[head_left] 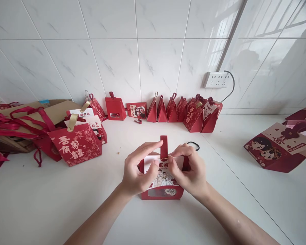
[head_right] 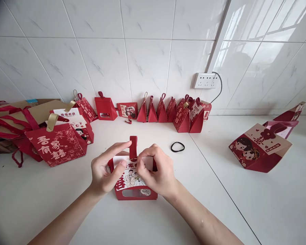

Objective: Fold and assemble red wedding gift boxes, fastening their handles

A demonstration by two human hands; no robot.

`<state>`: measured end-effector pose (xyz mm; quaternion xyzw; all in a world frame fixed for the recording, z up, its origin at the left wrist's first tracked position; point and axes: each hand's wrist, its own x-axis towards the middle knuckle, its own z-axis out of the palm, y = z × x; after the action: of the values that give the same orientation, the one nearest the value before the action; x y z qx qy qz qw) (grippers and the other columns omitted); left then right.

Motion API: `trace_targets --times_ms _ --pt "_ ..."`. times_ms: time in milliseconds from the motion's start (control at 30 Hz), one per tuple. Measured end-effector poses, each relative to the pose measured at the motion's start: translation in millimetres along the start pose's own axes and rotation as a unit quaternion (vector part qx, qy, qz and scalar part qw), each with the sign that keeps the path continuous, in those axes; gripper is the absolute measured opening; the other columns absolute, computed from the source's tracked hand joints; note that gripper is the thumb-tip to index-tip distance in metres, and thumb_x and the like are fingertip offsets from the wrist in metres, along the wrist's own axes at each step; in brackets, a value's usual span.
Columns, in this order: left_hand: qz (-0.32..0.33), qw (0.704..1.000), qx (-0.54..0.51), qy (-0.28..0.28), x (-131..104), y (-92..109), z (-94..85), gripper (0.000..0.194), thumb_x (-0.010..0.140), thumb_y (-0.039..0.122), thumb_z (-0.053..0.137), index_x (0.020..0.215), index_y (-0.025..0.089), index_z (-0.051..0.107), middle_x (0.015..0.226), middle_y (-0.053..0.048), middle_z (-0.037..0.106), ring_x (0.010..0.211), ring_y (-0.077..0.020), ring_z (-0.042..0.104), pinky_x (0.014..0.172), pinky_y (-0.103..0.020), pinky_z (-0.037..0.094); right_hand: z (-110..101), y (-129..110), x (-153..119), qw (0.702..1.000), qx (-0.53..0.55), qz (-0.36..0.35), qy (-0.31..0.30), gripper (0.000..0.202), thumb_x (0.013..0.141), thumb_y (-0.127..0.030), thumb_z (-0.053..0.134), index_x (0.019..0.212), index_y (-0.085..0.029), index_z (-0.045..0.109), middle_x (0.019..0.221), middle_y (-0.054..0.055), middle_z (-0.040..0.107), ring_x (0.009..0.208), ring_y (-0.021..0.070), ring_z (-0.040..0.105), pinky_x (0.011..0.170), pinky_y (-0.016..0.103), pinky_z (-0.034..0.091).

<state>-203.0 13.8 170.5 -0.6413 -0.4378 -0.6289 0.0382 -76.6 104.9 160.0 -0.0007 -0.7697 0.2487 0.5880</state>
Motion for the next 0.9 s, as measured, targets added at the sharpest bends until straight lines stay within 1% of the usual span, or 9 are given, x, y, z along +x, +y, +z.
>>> trace_targets --times_ms 100,200,367,667,833,900 --pt "-0.007 1.0 0.009 0.009 0.6 0.3 0.4 0.037 0.081 0.014 0.061 0.117 0.023 0.066 0.093 -0.005 0.073 0.076 -0.0153 0.069 0.068 -0.026 0.058 0.3 0.0 0.2 1.0 -0.003 -0.003 0.002 0.017 0.083 -0.006 0.054 0.087 -0.022 0.049 0.067 -0.003 0.055 0.053 0.0103 0.05 0.048 0.024 0.042" --pt "-0.023 0.999 0.023 0.015 1.2 0.8 0.9 0.033 0.082 0.013 0.062 0.114 0.022 0.068 0.093 -0.004 0.073 0.072 -0.0138 0.068 0.066 -0.025 0.058 0.5 0.2 0.4 1.0 -0.005 -0.004 0.003 0.016 0.084 -0.007 0.054 0.086 -0.022 0.049 0.066 -0.003 0.054 0.052 0.0106 0.049 0.047 0.024 0.041" --pt "-0.031 0.999 0.028 0.013 1.7 1.7 0.7 0.031 0.083 0.014 0.06 0.112 0.02 0.068 0.094 -0.005 0.074 0.075 -0.0148 0.069 0.067 -0.025 0.059 0.8 -0.3 0.8 1.0 -0.007 0.008 0.008 0.015 0.085 -0.011 0.058 0.085 -0.022 0.049 0.065 -0.004 0.052 0.051 0.01 0.048 0.045 0.023 0.041" --pt "-0.039 0.999 0.022 0.009 0.7 2.0 0.9 0.034 0.082 0.012 0.061 0.114 0.022 0.067 0.097 -0.004 0.073 0.082 -0.0156 0.07 0.071 -0.025 0.059 0.2 -1.8 1.9 1.0 -0.007 0.013 0.004 0.016 0.084 -0.009 0.058 0.085 -0.022 0.048 0.067 -0.004 0.052 0.051 0.0086 0.046 0.045 0.021 0.039" --pt "-0.039 0.999 0.016 0.013 0.9 1.1 1.1 0.034 0.082 0.012 0.061 0.114 0.023 0.067 0.095 -0.003 0.073 0.079 -0.0137 0.069 0.072 -0.023 0.059 0.2 -1.5 0.7 1.0 0.006 0.016 0.005 0.016 0.084 -0.009 0.058 0.085 -0.022 0.049 0.067 -0.004 0.053 0.051 0.0083 0.046 0.045 0.02 0.038" --pt "-0.042 0.999 0.018 0.014 1.3 0.7 0.9 0.033 0.083 0.013 0.061 0.114 0.022 0.068 0.094 -0.003 0.073 0.079 -0.0138 0.069 0.072 -0.023 0.059 -0.1 -1.0 0.1 0.999 0.014 0.035 0.007 0.014 0.085 -0.01 0.058 0.085 -0.022 0.05 0.067 -0.004 0.053 0.051 0.0081 0.046 0.044 0.02 0.038"
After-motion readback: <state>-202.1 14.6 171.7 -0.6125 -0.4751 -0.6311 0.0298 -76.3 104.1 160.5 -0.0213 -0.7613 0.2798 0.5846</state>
